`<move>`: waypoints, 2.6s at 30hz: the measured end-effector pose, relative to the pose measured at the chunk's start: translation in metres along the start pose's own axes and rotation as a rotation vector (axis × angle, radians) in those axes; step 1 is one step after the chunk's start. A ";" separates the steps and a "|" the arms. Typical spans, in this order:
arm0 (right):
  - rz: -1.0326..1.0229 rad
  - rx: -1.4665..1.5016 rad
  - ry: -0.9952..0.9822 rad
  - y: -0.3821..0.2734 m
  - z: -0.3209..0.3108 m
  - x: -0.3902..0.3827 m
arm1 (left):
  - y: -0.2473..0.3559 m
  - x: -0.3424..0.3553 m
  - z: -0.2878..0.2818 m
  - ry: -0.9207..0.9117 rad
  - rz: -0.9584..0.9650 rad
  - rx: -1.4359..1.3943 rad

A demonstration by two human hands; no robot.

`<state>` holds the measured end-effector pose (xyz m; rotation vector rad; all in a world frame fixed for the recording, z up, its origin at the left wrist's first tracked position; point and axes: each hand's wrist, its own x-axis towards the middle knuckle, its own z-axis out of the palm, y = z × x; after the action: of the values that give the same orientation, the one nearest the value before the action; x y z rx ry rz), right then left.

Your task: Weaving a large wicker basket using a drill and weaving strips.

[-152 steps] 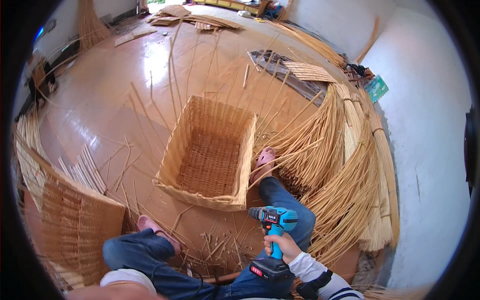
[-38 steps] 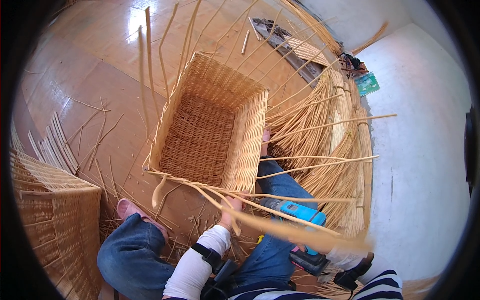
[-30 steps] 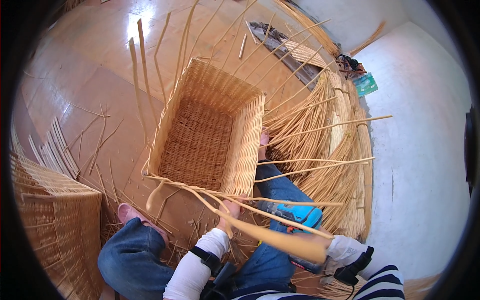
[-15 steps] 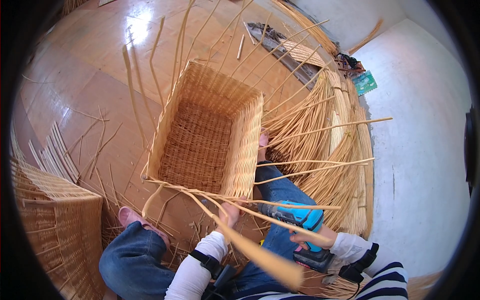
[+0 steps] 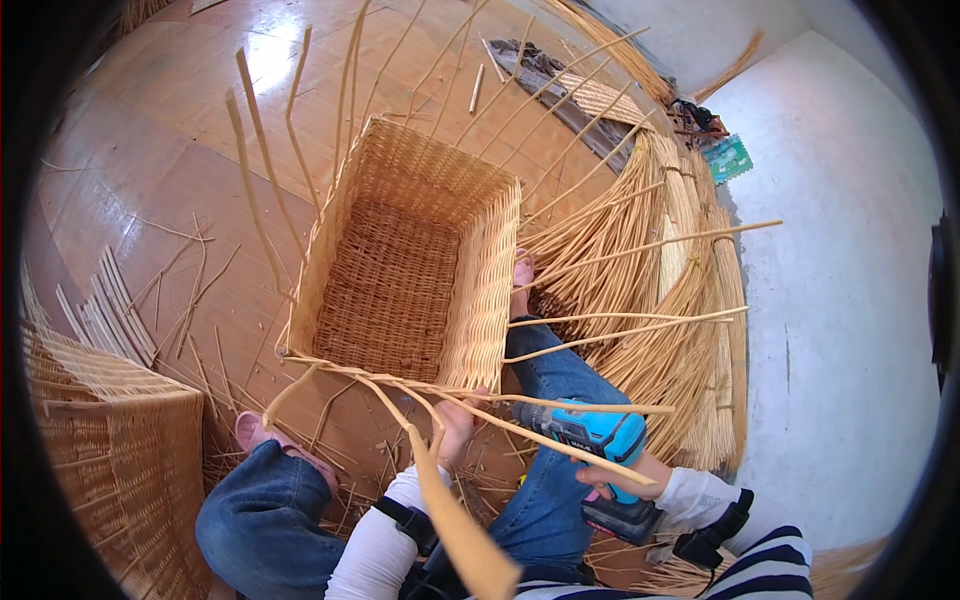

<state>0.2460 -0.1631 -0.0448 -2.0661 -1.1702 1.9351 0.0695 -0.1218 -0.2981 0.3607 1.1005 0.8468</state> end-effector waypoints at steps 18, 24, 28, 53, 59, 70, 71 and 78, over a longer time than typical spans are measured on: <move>0.035 0.129 -0.041 -0.012 -0.005 0.001 | -0.004 -0.001 -0.001 0.010 0.059 -0.046; 0.172 0.213 -0.061 -0.020 -0.015 0.004 | 0.005 -0.008 0.003 0.006 -0.008 -0.083; 0.164 0.201 -0.096 -0.026 -0.019 0.005 | 0.014 -0.012 0.005 0.010 -0.056 -0.121; 0.218 0.202 -0.099 -0.039 -0.017 0.010 | -0.021 0.010 -0.001 -0.006 -0.051 -0.194; 0.178 0.163 -0.138 -0.044 -0.015 0.013 | -0.026 0.013 -0.003 0.030 0.032 -0.032; 0.041 0.094 -0.129 -0.031 -0.014 0.012 | -0.009 0.001 0.003 0.028 0.040 -0.112; 0.041 0.061 -0.133 -0.029 -0.015 0.012 | -0.007 -0.001 0.003 0.034 0.039 -0.112; -0.024 -0.289 -0.255 -0.027 -0.029 0.018 | 0.003 -0.008 0.001 -0.003 0.005 -0.094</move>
<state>0.2569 -0.1216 -0.0389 -1.9544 -1.6054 2.1810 0.0679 -0.1258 -0.2902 0.2856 1.0538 0.8988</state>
